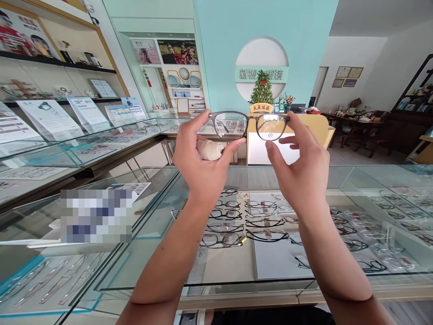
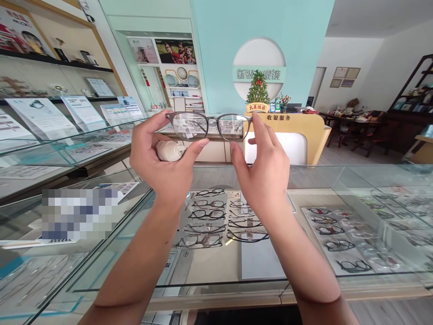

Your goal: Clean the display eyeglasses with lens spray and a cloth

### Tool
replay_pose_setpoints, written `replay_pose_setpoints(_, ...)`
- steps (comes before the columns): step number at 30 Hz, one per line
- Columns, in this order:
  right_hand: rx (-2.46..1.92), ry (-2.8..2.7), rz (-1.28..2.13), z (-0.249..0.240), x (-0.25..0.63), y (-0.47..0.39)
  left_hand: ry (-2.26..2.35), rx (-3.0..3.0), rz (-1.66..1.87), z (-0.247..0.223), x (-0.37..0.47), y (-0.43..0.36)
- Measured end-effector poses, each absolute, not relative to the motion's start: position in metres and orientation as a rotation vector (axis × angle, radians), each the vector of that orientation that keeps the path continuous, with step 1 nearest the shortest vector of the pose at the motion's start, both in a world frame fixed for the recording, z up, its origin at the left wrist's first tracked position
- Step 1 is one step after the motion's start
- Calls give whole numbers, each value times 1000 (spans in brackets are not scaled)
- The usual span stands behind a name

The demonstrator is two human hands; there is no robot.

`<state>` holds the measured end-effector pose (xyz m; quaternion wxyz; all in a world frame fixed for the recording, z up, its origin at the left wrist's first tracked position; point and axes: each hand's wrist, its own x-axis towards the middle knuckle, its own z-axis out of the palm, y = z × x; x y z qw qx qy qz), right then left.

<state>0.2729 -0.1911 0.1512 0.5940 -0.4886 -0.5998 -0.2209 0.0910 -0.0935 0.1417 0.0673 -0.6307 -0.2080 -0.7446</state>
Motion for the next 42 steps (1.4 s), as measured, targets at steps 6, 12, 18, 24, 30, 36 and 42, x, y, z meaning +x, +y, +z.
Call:
replay_pose_setpoints(6,-1127,-1391,-491,152,273,-192,-644,-1794,-2203,143,92,-94)
replay_pose_setpoints(12,-1122,-1395,-541,152,274,-191,-645,-1784,-2182,142,92,-93)
replay_pose_setpoints(18,-1124,-1383,-551,153,273,-192,-637,-1796,-2203,142,93,-92)
replay_pose_setpoints(24,-1117,-1395,-542,153,272,-195,-620,-1836,-2216,144,92,-86)
replay_pose_setpoints(30,-1108,-1391,-582,155,271,-198,-617,-1981,-2288,142,88,-78)
replay_pose_setpoints(36,-1005,-1408,-622,152,272,-194,-389,-2006,-2254,144,80,-61)
replay_pose_setpoints(42,-976,-1419,-616,150,273,-191,-422,-1916,-2207,146,80,-61)
